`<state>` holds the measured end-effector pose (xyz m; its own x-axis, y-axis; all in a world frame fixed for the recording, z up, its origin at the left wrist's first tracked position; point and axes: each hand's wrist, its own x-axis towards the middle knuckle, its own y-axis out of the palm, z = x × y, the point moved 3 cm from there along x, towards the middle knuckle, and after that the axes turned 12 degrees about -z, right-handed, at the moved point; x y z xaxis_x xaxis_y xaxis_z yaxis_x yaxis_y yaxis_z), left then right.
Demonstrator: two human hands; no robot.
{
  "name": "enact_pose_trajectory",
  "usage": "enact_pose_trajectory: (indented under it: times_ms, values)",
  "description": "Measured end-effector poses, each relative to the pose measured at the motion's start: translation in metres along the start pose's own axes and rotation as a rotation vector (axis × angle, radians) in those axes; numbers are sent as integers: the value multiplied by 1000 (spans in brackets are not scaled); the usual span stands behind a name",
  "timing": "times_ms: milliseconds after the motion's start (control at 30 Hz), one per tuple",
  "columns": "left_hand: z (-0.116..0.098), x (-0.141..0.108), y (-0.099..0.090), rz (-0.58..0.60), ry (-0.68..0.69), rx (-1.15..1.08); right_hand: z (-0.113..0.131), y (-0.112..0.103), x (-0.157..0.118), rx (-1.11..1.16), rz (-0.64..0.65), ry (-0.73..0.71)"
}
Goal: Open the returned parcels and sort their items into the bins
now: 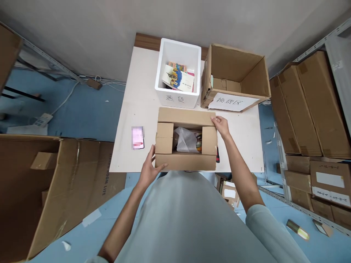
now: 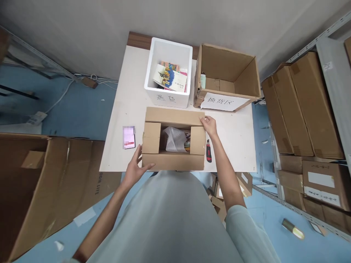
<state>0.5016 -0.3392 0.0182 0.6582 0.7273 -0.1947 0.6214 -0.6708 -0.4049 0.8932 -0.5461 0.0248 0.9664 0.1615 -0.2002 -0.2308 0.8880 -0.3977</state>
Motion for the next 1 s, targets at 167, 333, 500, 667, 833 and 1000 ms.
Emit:
enact_pose_trajectory:
  times_ms: [167, 333, 500, 667, 833, 1000]
  values:
    - [-4, 20, 17, -230, 167, 224, 6, 18, 10, -177, 19, 116]
    - [-18, 16, 5, -133, 221, 294, 46, 2, -30, -439, -251, -240]
    - [-66, 1, 20, 36, 361, 244, 56, 34, -130, -379, 107, -402]
    - [-93, 16, 73, 275, 383, 250, 35, 55, -180, -620, 306, -314]
    - [-96, 11, 49, 141, 437, 326, 40, -3, -188, -512, 222, -343]
    - [-78, 29, -13, 36, 341, 334, 13, -82, -170, -462, 183, -211]
